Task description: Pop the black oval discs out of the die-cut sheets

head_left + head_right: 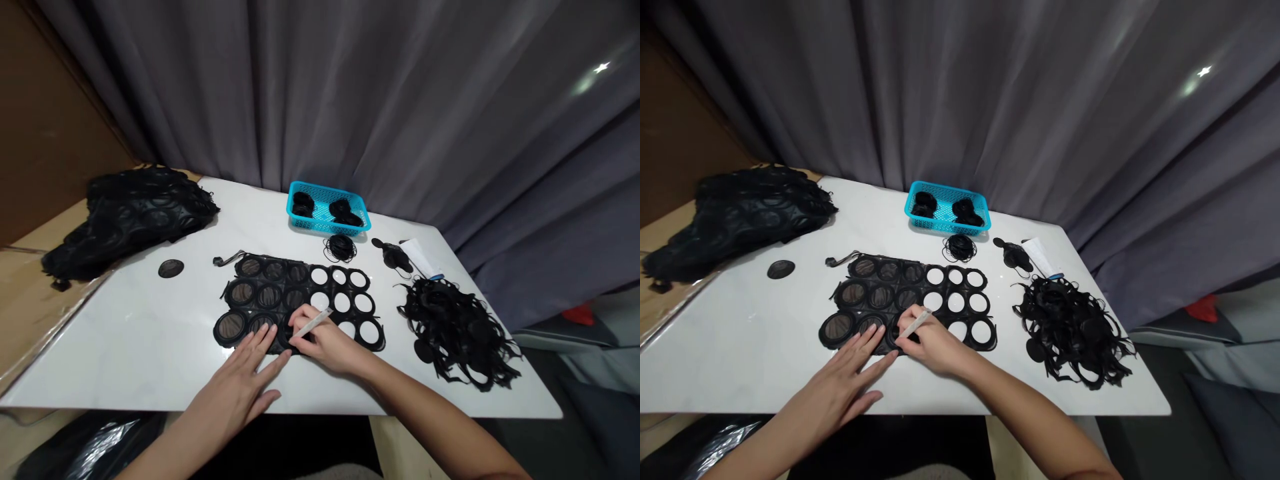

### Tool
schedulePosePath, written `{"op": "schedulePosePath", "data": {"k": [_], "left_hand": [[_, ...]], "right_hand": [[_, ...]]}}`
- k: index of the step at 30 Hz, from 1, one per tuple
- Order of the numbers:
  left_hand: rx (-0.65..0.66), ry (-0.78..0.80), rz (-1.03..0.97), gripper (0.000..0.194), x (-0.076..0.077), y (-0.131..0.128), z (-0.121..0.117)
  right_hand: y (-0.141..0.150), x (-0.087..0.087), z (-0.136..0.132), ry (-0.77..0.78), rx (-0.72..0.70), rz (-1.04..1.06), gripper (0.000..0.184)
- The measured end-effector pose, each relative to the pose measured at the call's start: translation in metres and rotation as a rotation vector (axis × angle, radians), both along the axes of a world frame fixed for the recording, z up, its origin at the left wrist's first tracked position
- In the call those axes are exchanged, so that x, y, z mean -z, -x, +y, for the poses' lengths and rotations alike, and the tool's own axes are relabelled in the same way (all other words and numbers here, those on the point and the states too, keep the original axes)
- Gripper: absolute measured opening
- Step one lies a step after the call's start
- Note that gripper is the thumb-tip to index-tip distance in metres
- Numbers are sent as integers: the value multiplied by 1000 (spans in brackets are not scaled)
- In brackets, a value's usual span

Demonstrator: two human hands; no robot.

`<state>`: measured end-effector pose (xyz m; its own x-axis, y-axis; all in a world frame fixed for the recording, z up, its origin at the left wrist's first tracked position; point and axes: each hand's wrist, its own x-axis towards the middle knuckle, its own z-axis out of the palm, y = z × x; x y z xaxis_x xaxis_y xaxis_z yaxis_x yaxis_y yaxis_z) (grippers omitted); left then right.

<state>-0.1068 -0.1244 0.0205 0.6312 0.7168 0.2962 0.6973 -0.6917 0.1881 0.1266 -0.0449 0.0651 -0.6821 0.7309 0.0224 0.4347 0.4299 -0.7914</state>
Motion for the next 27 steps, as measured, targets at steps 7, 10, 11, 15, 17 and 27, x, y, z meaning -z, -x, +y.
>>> {"op": "schedulePosePath", "data": {"k": [7,10,11,15,17,27], "left_hand": [[-12,-25,-13,55,0,-2,0],[-27,-30,5,54,2,-2,-3],[-32,-35,11,53,2,-2,-5],[-37,-65,27,48,-4,-1,-1],[-55,-57,36,45,-10,-3,11],[3,-2,99,58,3,0,69]], "right_hand": [[11,24,-26,-328,45,-125,17],[3,21,-9,-279,222,6,19],[-2,17,1,-244,310,57,18],[-21,1,45,-183,510,120,15],[-21,-1,58,-211,450,101,15],[1,8,62,-63,-14,26,11]]}}
